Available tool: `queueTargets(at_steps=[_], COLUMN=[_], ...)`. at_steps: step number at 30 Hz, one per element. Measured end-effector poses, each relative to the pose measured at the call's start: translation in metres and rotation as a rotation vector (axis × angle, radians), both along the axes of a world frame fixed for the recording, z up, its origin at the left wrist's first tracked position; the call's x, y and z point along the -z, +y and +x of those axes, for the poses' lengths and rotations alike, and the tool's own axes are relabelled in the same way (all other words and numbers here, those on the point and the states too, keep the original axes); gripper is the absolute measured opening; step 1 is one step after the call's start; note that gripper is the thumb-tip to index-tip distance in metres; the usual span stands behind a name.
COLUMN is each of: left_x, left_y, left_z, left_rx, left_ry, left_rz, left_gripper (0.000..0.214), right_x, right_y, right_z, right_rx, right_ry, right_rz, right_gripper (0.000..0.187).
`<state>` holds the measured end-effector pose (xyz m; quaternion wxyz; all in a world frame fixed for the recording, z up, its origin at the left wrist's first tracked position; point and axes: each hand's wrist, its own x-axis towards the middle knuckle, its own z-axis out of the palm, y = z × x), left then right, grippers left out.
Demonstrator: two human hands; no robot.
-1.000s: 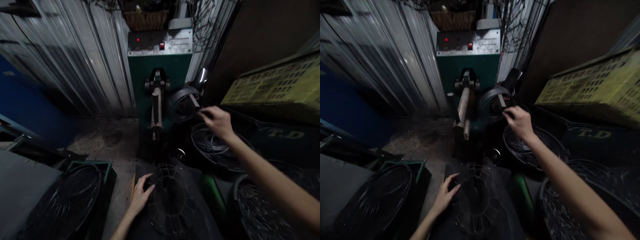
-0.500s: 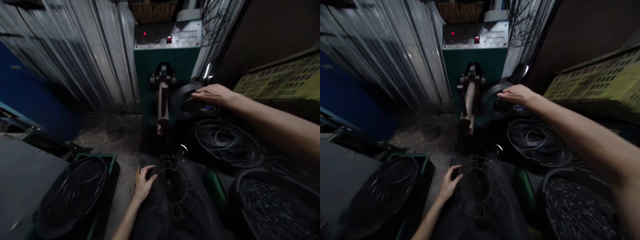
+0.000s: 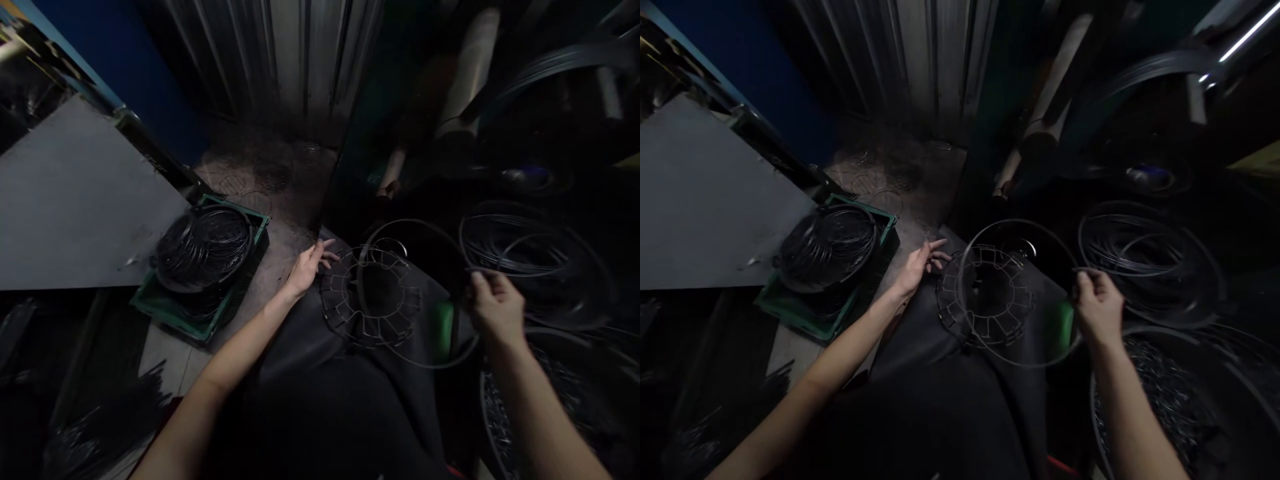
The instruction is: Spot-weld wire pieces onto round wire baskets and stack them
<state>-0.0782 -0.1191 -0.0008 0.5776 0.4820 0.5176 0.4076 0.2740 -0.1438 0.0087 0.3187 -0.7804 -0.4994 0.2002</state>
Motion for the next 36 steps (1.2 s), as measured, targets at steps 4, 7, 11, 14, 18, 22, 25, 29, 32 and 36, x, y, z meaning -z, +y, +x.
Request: queueTargets(at_steps=[4, 7, 11, 14, 18, 22, 25, 29, 32, 36], left_x=[0.021, 0.043, 0.055, 0.056, 0.059, 0.067, 0.072, 0.073, 0.068, 0.062], left_y=[0.005, 0.007, 0.006, 0.005, 0.001, -0.007, -0.012, -0.013, -0.012, -0.009], left_z=[-0.002, -0.001, 0.003, 0.006, 0.006, 0.005, 0.006, 0.010, 0.013, 0.012], left_rx=[0.043, 0.064, 0.141, 0.178, 0.194, 0.157, 0.107, 0.031, 0.009, 0.009], left_ry=[0.152, 0.407, 0.613, 0.694, 0.734, 0.694, 0.706, 0.706, 0.641, 0.566], left_rz=[-0.061, -0.012, 0.104, 0.167, 0.219, 0.256, 0.281, 0.298, 0.249, 0.207], left_gripper=[0.051, 0.047, 0.039, 0.040, 0.041, 0.042, 0.042, 0.040, 0.039, 0.037], right_x=[0.046, 0.048, 0.040, 0.042, 0.047, 0.046, 0.047, 0.052, 0.055, 0.049], right_y=[0.000, 0.003, 0.004, 0.006, 0.010, 0.007, 0.002, 0.000, 0.002, 0.000], right_z=[-0.037, -0.049, -0.045, -0.034, -0.021, -0.016, -0.016, -0.023, -0.031, -0.039], right_rx=[-0.008, -0.035, -0.122, -0.257, -0.372, -0.397, -0.402, -0.237, -0.074, -0.133], right_ry=[0.099, 0.013, -0.056, -0.137, -0.151, -0.103, 0.011, 0.340, 0.419, 0.171], right_rz=[-0.058, -0.160, -0.209, -0.238, -0.326, -0.389, -0.397, -0.281, -0.199, -0.068], right_gripper=[0.044, 0.045, 0.046, 0.047, 0.052, 0.053, 0.052, 0.048, 0.046, 0.043])
